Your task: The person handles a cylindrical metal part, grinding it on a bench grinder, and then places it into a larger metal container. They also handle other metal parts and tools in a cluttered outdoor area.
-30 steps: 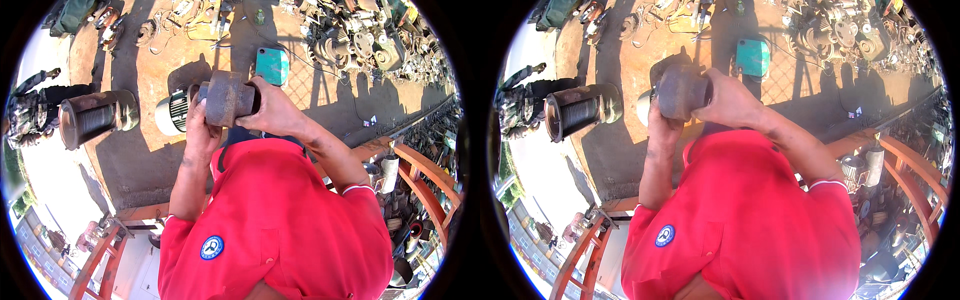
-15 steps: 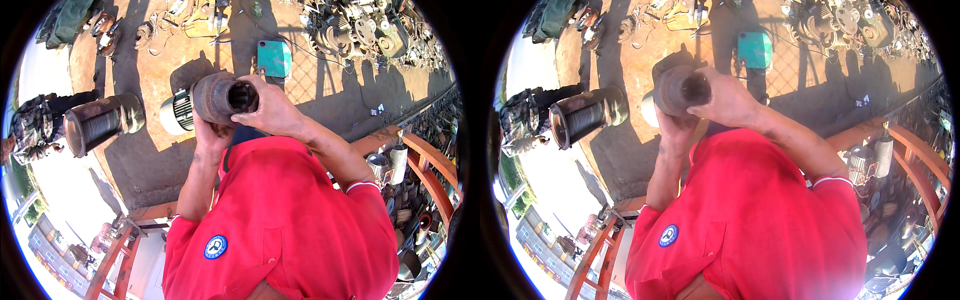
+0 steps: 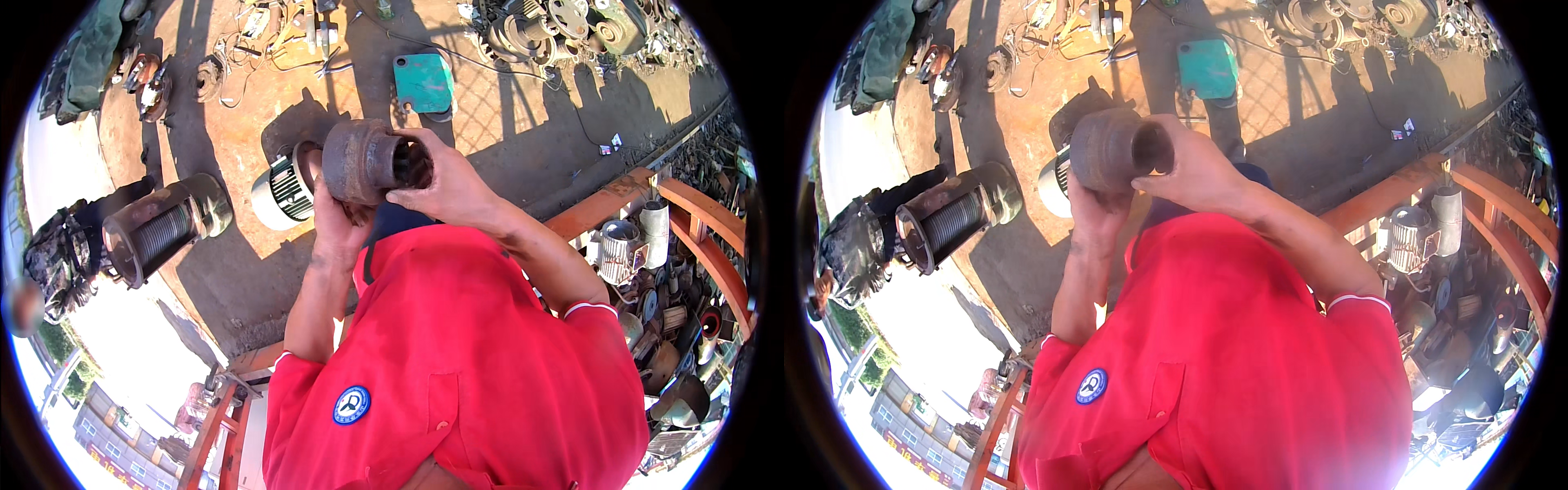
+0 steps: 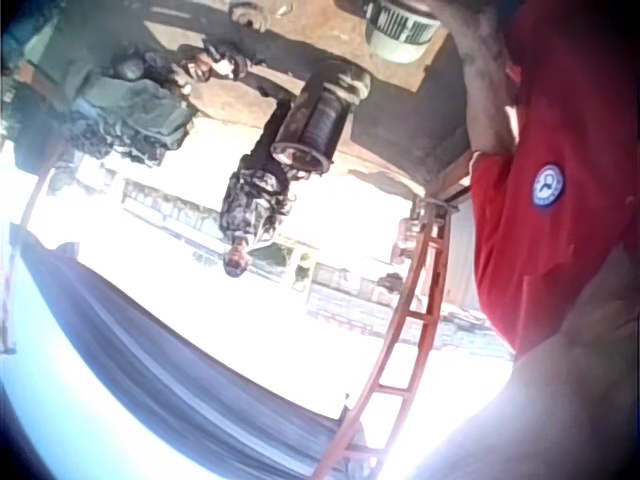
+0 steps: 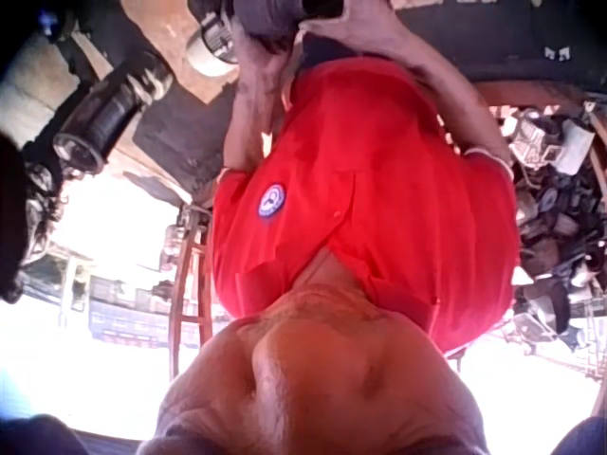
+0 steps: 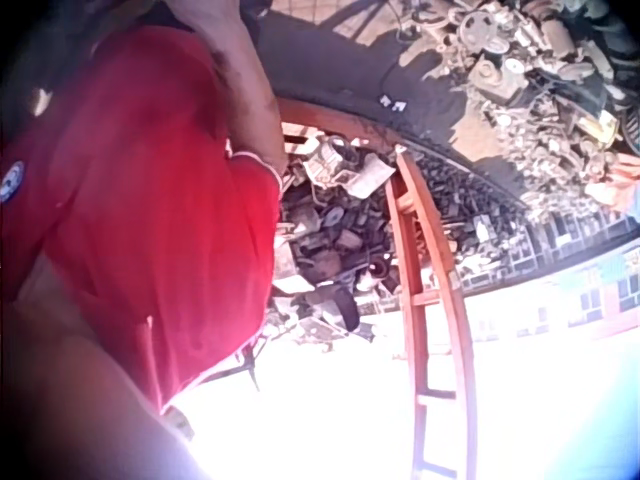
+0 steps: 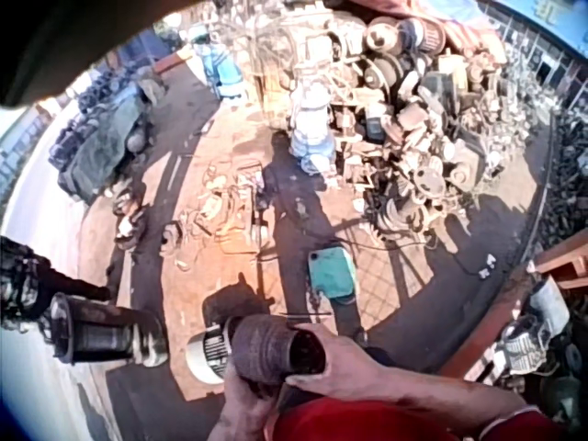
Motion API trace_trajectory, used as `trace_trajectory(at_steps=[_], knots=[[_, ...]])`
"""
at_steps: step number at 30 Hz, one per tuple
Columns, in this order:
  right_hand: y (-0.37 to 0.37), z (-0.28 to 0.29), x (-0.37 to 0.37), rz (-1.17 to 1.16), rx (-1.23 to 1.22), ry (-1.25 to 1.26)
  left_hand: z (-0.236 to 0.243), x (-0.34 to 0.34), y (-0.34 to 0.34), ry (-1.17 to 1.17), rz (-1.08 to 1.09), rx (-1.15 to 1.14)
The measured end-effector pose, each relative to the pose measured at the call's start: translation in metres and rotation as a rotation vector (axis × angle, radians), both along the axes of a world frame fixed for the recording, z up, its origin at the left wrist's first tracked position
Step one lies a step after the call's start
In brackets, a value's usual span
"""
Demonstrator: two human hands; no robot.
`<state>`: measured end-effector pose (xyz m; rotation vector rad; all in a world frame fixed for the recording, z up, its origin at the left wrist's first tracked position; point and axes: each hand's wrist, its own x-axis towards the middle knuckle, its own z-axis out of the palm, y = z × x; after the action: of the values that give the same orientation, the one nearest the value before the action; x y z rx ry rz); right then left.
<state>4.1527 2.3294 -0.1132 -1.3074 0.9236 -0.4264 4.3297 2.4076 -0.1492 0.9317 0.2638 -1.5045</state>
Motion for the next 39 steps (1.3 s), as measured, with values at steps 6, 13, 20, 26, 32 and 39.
trace_trajectory(at_steps=[6,13,20,26,32,39], knots=[[-0.007,-0.024,-0.054,-0.009,0.182,-0.089,0.007,-0.037,-0.005,-0.529,-0.194,-0.174],[-0.008,-0.024,-0.139,0.094,-0.106,-0.208,0.062,-0.129,-0.012,-1.476,-0.517,-0.467],[-0.004,0.012,-0.233,-0.004,-0.114,-0.270,0.100,-0.223,-0.024,-1.552,-0.548,-0.619],[0.011,0.011,-0.293,-0.142,-0.159,-0.279,0.111,-0.266,-0.024,-1.281,-0.591,-0.692],[0.021,0.018,-0.324,-0.142,-0.187,-0.247,0.117,-0.294,-0.031,-1.469,-0.618,-0.909],[0.025,0.022,-0.328,-0.191,-0.198,-0.247,0.110,-0.300,-0.033,-1.332,-0.604,-0.862]])
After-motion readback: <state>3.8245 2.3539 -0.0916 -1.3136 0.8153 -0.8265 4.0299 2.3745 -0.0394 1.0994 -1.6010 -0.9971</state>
